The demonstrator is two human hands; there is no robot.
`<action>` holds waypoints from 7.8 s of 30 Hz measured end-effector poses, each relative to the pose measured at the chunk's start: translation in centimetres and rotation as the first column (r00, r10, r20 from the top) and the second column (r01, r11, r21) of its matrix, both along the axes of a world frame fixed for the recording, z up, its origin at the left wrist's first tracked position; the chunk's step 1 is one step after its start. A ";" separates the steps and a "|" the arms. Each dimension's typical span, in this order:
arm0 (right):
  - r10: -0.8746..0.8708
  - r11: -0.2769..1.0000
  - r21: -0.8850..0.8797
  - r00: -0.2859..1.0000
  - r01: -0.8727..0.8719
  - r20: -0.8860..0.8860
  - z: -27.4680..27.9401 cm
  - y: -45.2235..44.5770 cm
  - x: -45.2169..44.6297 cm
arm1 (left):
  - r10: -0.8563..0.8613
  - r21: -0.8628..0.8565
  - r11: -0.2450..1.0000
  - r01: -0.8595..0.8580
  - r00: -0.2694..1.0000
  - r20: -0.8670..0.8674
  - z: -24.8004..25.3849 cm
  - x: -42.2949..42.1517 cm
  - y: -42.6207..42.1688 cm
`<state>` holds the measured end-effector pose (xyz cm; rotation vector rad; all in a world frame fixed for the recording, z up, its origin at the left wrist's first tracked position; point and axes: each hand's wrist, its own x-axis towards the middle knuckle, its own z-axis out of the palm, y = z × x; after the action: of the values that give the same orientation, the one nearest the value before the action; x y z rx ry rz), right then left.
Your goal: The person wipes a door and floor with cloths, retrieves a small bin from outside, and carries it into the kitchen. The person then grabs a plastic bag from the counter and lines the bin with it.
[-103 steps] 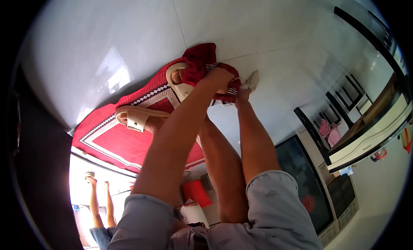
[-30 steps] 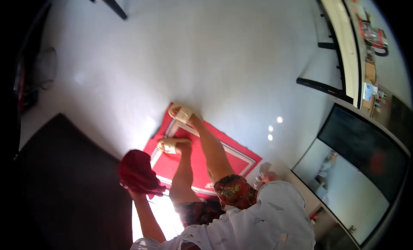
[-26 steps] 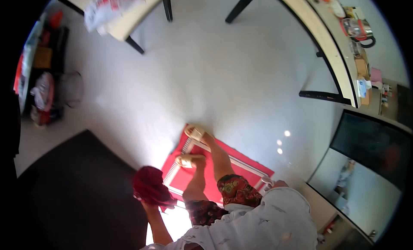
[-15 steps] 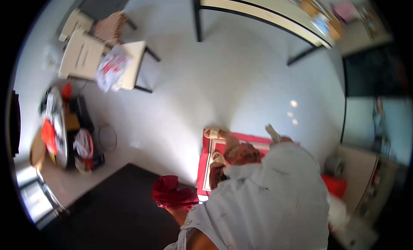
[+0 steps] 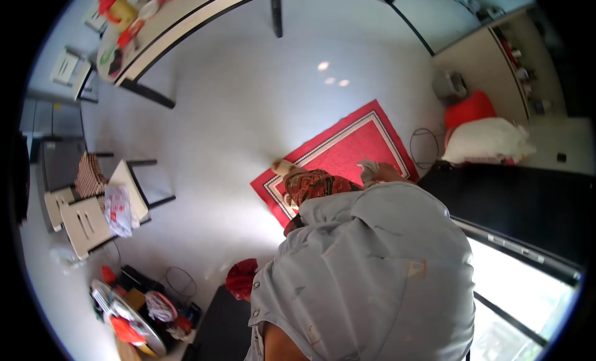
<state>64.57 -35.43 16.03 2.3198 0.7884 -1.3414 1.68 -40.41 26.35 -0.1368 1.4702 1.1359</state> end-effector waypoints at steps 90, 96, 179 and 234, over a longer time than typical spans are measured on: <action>-0.902 0.328 0.683 0.431 0.653 0.021 -12.8 35.2 121.6 | -0.883 0.295 0.469 0.833 0.432 0.183 -26.2 156.1 83.2; -0.895 0.229 0.831 0.445 0.507 -0.025 -11.8 42.6 131.3 | -0.931 0.237 0.332 0.913 0.277 0.239 -27.0 173.0 87.9; -0.577 0.541 0.611 0.783 0.578 -0.231 -6.2 56.3 181.5 | -0.828 0.434 -0.493 0.754 -0.560 0.033 -23.0 238.3 79.2; -0.770 -0.583 0.509 -0.230 0.633 -0.595 -16.4 33.8 179.8 | 0.077 -0.250 -0.943 -0.218 0.589 -0.804 17.7 256.9 93.4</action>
<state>244.40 -1.60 -0.36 3.9665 -1.8507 -0.9326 258.54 53.00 44.06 -2.8902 1.9170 -0.7360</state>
